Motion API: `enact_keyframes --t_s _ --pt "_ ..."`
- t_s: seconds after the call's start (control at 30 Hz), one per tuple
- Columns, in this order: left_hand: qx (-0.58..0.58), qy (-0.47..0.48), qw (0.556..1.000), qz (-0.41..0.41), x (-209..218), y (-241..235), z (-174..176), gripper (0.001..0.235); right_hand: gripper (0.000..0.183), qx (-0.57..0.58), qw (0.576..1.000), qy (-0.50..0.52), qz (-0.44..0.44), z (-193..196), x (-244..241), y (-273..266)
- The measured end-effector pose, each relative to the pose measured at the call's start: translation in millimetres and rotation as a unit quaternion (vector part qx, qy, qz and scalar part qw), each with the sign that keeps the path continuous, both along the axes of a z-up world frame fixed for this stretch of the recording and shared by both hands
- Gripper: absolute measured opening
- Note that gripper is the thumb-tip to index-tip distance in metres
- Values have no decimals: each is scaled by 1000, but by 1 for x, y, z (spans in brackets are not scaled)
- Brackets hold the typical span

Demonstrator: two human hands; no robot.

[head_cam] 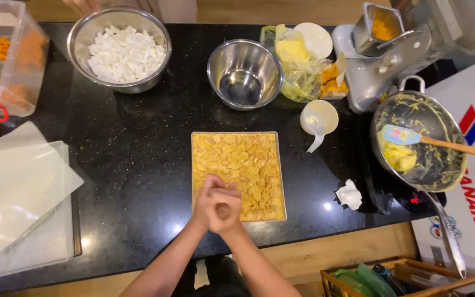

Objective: The person flattens a yellow food mixture in a rectangular tray using a rolling pin. They place a clear plastic sheet over the mixture and continue rolling to smooth the surface. The person adjusts the plastic sheet and continues rolling the mixture.

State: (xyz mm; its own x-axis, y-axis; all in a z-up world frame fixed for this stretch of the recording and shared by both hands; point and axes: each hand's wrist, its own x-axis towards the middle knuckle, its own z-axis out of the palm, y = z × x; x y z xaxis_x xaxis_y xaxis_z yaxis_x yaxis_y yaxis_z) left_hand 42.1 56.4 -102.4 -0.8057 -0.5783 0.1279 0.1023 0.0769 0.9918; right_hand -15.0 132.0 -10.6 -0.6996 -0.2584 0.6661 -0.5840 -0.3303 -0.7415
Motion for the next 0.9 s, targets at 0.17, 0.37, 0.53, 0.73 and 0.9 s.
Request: enact_keyframes --t_s 0.17,0.37,0.53,0.73,0.9 --pt "-118 -223 960 -123 -14 45 62 44 41 125 991 -54 -12 70 4 67" --pt "-82 -146 980 -106 33 76 95 54 50 82 985 -94 119 125 34 86" --pt "-52 -111 989 -87 24 61 124 37 53 78 985 -76 137 149 20 64" --pt "-12 -2 1000 3 -6 10 48 54 56 28 983 -42 177 115 -23 0" --pt "-11 47 998 45 -44 9 18 51 49 63 986 -52 142 126 -34 -20"
